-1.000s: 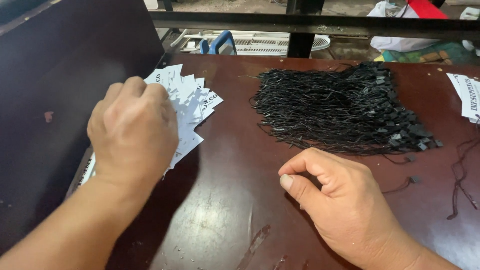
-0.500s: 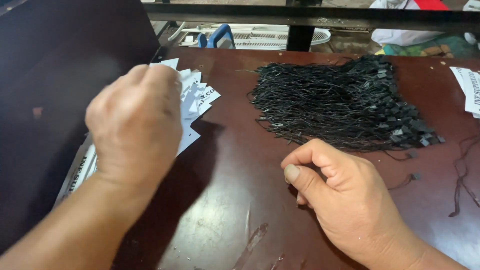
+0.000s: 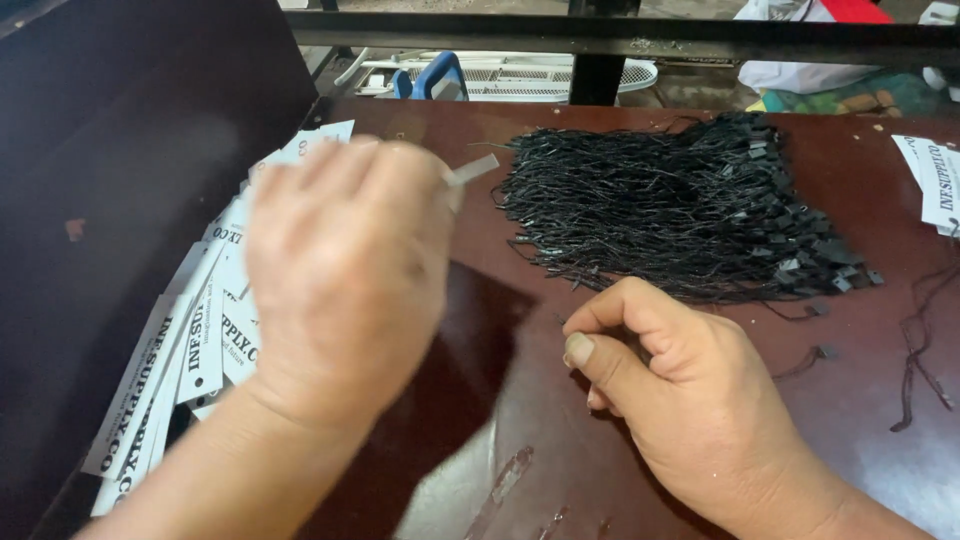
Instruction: Attaching paper brand tags to black plastic-tipped strings by threading the string through a pre-punched hole in the tag.
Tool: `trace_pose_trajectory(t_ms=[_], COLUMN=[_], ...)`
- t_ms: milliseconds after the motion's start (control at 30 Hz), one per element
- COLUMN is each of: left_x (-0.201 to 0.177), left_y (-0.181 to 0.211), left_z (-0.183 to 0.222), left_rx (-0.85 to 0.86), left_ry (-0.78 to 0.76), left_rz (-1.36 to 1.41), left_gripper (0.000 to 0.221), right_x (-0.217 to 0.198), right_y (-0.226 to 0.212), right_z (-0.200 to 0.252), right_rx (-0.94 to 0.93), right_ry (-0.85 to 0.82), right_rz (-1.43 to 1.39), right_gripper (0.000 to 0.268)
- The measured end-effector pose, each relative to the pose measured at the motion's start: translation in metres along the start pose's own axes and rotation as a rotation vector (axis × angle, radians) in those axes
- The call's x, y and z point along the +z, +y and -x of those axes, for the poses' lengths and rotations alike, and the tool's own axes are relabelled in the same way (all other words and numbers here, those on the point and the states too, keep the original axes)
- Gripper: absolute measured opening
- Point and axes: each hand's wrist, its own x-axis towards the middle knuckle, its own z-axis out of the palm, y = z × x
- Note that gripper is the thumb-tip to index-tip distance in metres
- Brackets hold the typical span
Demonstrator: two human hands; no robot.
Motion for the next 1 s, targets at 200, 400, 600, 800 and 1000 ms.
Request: trace_pose_trajectory(t_ms=[200, 400, 600, 800, 1000], left_x=[0.004, -0.010, -0.013, -0.022, -0.018], left_y=[0.029, 0.053, 0.077, 0.088, 0.097], left_z=[0.022, 0.018, 0.005, -0.021, -0.023], left_rx=[0.024, -0.038, -0.666, -1.152, -1.228], left_ry=[-0.116, -0.168, -0.570, -0.825, -0.858], left_rz=[0.015, 0.197, 0.597, 0.704, 0.802], left_gripper=[0.009, 0.014, 0.015, 0.027, 0.025], right_x=[-0.001, -0.004, -0.010, -0.011, -0.015], right_y=[-0.007, -0.019, -0.016, -0.008, -0.005], right_z=[0.002, 0.005, 0.008, 0.006, 0.005], right_rx=[0.051, 0.189, 0.143, 0.057, 0.124], right_ry=[0.004, 0.066, 0.151, 0.179, 0.191], right_rz=[0.006, -0.172, -0.160, -0.164, -0.125], right_gripper=[0.009, 0.007, 0.015, 0.015, 0.012])
